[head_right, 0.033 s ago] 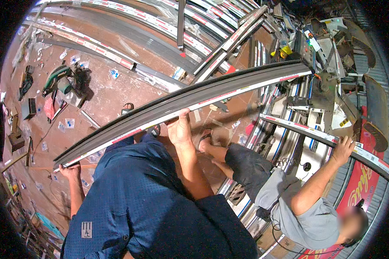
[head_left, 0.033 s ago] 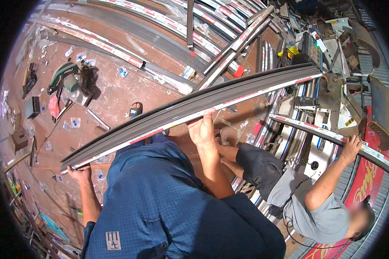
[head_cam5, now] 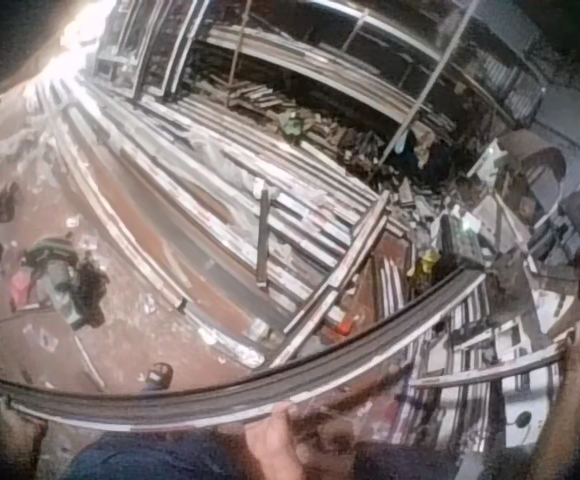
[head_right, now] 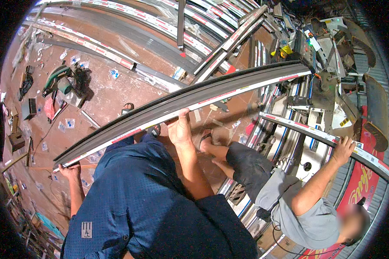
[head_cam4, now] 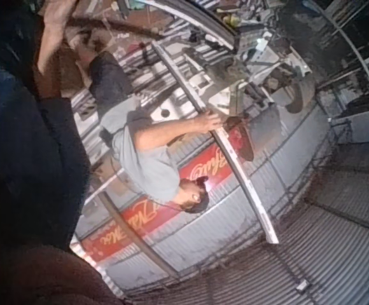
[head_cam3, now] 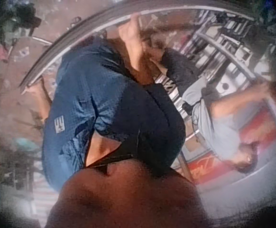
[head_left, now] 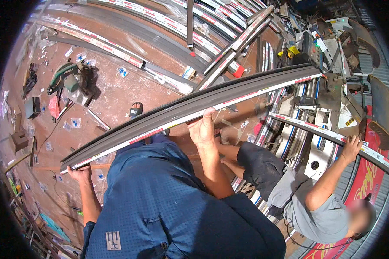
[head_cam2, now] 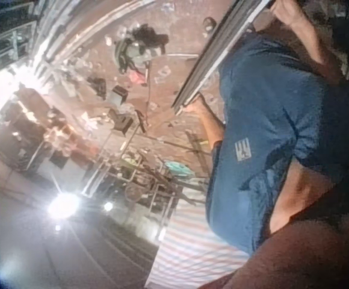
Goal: The person wipes a long metal profile with a pink cloth, moving along its length to clean the surface. They rotate the profile to access different sides and continue wiping until the profile appears clean, then place it aside.
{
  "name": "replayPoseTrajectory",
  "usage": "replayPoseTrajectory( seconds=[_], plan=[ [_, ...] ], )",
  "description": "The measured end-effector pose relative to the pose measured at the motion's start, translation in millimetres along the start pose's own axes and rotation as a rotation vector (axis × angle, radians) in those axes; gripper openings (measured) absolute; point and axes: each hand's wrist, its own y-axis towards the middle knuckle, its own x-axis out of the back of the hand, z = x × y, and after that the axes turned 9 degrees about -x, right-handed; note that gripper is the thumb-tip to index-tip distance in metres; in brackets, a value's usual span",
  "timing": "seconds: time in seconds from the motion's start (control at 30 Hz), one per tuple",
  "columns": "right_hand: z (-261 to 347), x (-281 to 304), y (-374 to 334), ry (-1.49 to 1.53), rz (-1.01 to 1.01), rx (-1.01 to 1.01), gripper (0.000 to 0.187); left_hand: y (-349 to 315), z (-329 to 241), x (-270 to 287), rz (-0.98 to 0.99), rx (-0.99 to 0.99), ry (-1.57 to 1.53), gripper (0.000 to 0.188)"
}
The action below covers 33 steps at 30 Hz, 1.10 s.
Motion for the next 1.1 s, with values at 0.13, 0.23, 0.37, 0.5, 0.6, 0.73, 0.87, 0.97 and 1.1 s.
replayPoseTrajectory(
  seconds=[0.13, 0.23, 0.37, 0.5, 0.6, 0.73, 0.87, 0.97, 1.1],
  plan=[
    [1, -2, -1, -0.047, -0.03, -0.019, 0.099, 68, -15, 48, 0.101, 0.128, -0.083, 0.062],
    [-1, 5, -1, -0.065, -0.098, -0.001, 0.103, 59, -12, 36, 0.091, 0.132, -0.068, 0.063],
    [-1, 13, 12, -0.078, -0.123, -0.018, 0.103, 63, -7, 25, 0.07, 0.114, -0.025, 0.058],
    [0, 8, 18, -0.102, -0.113, -0.029, 0.102, 78, -13, 48, 0.1, 0.161, -0.053, 0.061],
    [-3, 12, 27, -0.104, -0.157, -0.054, 0.102, 64, -12, 38, 0.072, 0.178, -0.077, 0.068],
    [-6, -6, 38, -0.077, -0.148, -0.11, 0.09, 68, -14, 38, 0.031, 0.009, -0.119, 0.059],
    [-27, -26, 60, -0.006, -0.172, -0.284, 0.091, 90, -65, 62, 0.095, -0.004, -0.229, 0.066],
    [-60, -40, 75, 0.136, -0.122, -0.39, 0.083, 117, -134, 54, 0.22, -0.169, -0.219, 0.074],
    [-112, -58, 84, 0.311, -0.158, -0.46, 0.084, 131, -228, -8, 0.823, -0.113, -0.347, 0.089]
  ],
)
